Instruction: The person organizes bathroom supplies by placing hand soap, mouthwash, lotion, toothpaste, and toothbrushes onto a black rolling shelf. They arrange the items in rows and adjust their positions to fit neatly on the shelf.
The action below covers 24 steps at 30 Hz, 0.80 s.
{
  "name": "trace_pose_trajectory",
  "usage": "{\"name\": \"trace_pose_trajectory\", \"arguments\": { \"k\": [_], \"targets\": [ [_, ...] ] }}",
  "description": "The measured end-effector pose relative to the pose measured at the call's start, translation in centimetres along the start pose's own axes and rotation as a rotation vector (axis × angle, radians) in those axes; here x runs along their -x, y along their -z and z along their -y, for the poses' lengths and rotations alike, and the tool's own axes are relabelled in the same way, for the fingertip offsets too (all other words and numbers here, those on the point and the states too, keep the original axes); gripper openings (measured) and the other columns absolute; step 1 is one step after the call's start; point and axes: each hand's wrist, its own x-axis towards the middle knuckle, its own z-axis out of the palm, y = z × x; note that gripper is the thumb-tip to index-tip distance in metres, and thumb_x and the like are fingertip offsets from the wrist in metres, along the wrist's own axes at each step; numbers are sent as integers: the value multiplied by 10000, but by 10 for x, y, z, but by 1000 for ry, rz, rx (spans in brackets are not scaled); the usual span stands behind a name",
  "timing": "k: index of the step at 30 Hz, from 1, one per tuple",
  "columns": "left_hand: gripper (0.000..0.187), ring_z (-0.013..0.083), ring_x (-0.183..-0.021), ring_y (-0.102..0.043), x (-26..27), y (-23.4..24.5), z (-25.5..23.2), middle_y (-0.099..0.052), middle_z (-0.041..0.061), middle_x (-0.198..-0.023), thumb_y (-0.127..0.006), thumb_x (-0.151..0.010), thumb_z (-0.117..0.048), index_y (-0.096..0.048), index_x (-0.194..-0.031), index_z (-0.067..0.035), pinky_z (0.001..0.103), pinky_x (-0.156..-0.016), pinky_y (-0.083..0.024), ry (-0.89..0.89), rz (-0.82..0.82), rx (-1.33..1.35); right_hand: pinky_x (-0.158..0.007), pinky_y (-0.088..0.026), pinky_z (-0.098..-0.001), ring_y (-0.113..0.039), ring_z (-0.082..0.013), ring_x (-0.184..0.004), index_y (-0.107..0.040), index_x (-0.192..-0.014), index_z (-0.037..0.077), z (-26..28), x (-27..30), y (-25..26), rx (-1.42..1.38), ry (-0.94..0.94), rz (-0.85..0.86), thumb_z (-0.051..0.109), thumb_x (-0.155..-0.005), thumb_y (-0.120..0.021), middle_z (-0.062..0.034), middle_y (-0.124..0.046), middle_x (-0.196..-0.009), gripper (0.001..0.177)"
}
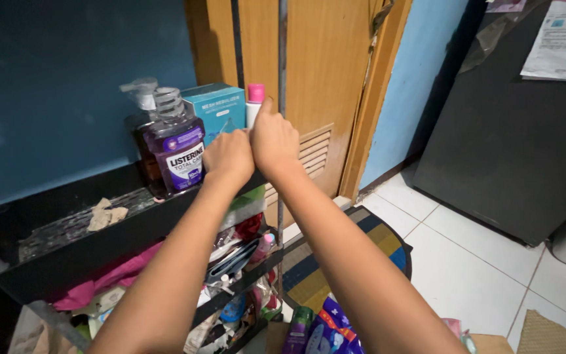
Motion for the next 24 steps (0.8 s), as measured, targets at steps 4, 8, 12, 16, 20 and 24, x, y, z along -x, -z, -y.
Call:
{"name": "trace_pose_trajectory", "arguments": {
  "k": [4,8,12,16,20,24],
  "targets": [
    [309,442,-1131,-648,-11,-10,22,-679,274,-1181,-528,-959,-162,-735,-1136,-16,522,-952,-514,-102,235,30,-733,-561,-555,-717,-460,-852,-357,-1400,33,3,3,-5,-27,-97,-17,286,-828,-786,-258,-729,-873,758],
    [402,402,-1212,-648,-21,-17,34,-673,223,-1297,-439,-995,-205,-736,-1196,-23,471,-1042,-503,-269,417,-114,-707,-564,-554,-725,-453,-834,-313,-1447,32,6,12,1,-12,-82,-17,288,-830,-785,-248,-737,-875,818],
    [476,383,-1329,-553,-22,-12,26,-563,217,-1441,-376,-1004,-255,-657,-1309,-20,475,-1105,-439,-101,550,-87,-686,-559,-562,-716,-457,-803,-311,-1445,75,7,15,12,41,-30,1,327,-786,-820,-237,-730,-855,870],
    [502,378,-1361,-526,-13,1,22,-538,206,-1478,-360,-1010,-280,-619,-1357,-24,484,-1122,-426,-51,560,-68,-664,-557,-567,-711,-458,-768,-289,-1461,133,11,16,20,33,27,16,346,-789,-810,-207,-731,-817,877],
    [503,383,-1351,-534,-12,5,21,-536,190,-1480,-354,-992,-253,-621,-1357,-34,494,-1118,-426,-105,567,-119,-680,-560,-574,-723,-449,-780,-345,-1368,123,8,17,22,-16,26,37,334,-819,-780,-172,-754,-830,732],
    [494,400,-1326,-557,-12,2,20,-564,234,-1441,-374,-994,-258,-654,-1309,1,488,-1108,-442,-153,574,-135,-686,-547,-588,-712,-472,-806,-366,-1330,108,4,15,19,23,22,42,348,-831,-796,-231,-729,-844,701]
  ]
}}
